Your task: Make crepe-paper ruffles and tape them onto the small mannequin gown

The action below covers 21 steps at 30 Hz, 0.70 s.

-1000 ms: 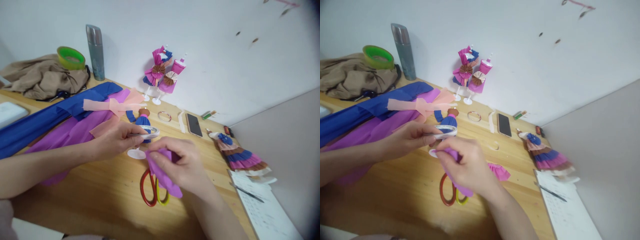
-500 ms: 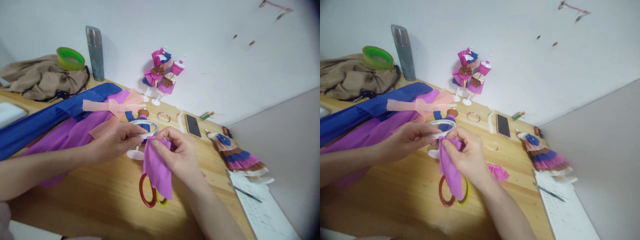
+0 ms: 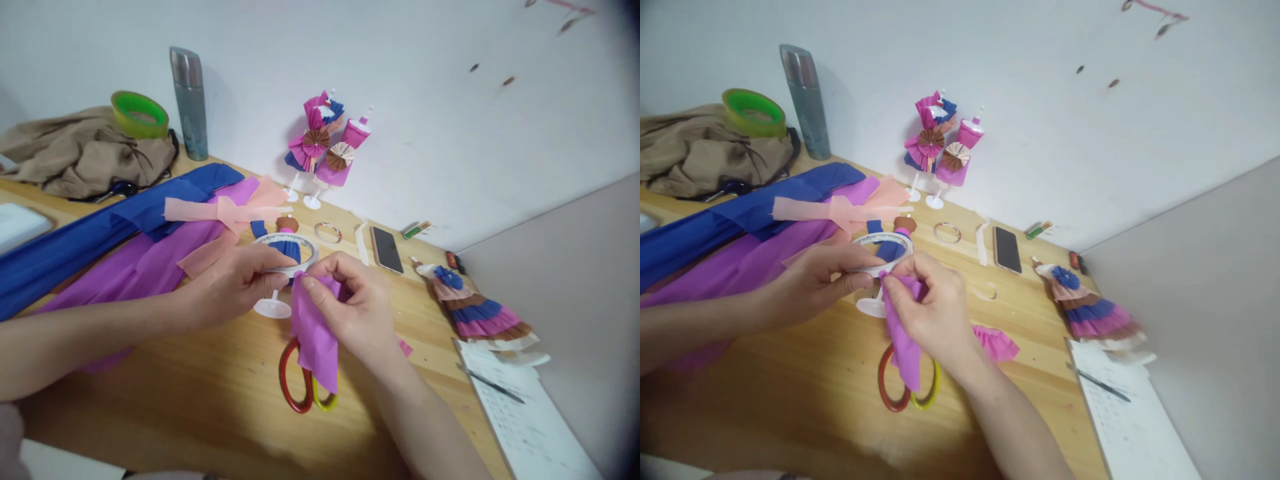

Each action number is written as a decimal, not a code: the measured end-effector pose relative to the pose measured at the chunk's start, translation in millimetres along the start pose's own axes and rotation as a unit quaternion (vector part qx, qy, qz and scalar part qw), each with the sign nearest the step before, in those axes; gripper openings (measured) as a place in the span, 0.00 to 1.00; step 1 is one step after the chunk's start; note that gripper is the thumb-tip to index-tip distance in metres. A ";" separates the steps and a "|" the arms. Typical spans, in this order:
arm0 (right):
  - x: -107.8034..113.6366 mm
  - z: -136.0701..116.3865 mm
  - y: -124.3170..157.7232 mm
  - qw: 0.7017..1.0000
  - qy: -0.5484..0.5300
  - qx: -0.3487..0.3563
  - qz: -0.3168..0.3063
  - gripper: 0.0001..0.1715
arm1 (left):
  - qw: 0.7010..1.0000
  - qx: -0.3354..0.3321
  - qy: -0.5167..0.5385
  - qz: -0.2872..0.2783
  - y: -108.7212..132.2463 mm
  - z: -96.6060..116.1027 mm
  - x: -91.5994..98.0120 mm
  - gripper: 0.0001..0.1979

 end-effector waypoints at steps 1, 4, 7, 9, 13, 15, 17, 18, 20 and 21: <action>0.2 -0.7 0.1 1.000 0.006 0.003 0.003 0.08 | 1.000 -0.002 -0.004 0.002 0.4 0.1 0.0 0.10; 0.7 -3.3 0.8 1.000 0.015 0.017 0.011 0.08 | 1.000 -0.012 -0.022 0.007 1.5 -0.1 -0.9 0.09; 0.4 -4.1 1.2 0.999 0.019 0.022 0.016 0.08 | 0.999 -0.023 -0.038 0.011 2.3 -0.4 -1.4 0.09; 0.1 -4.3 1.2 0.999 0.020 0.023 0.019 0.09 | 0.998 -0.028 -0.046 0.017 2.7 0.2 -0.6 0.08; 0.3 -7.3 1.2 0.998 0.034 0.033 0.032 0.10 | 0.998 -0.036 -0.056 0.016 3.6 4.0 -2.4 0.10; -0.8 -9.1 2.0 0.997 0.050 0.042 0.038 0.10 | 0.998 -0.031 -0.049 0.027 4.3 3.3 -2.5 0.10; -2.2 -11.3 3.7 0.995 0.070 0.056 0.046 0.10 | 0.998 -0.020 -0.037 0.052 5.5 0.2 -0.3 0.09; -2.7 -12.3 4.9 0.994 0.079 0.063 0.052 0.10 | 0.998 -0.014 -0.031 0.062 6.1 -2.0 0.6 0.09; -3.9 -13.5 7.1 0.991 0.095 0.071 0.062 0.10 | 0.997 -0.003 -0.021 0.068 6.7 -6.4 0.7 0.10; -4.3 -13.6 8.0 0.990 0.100 0.073 0.066 0.10 | 0.998 0.004 -0.017 0.066 6.7 -8.6 0.3 0.10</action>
Point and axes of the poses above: each hand's wrist, its own y-axis away from the middle knuckle, its own x-axis out of the back of the hand, z = x × y, the point moved 10 cm from there along -y, towards the middle knuckle, and after that the axes turned 5 degrees about y, right-handed, at the moved point
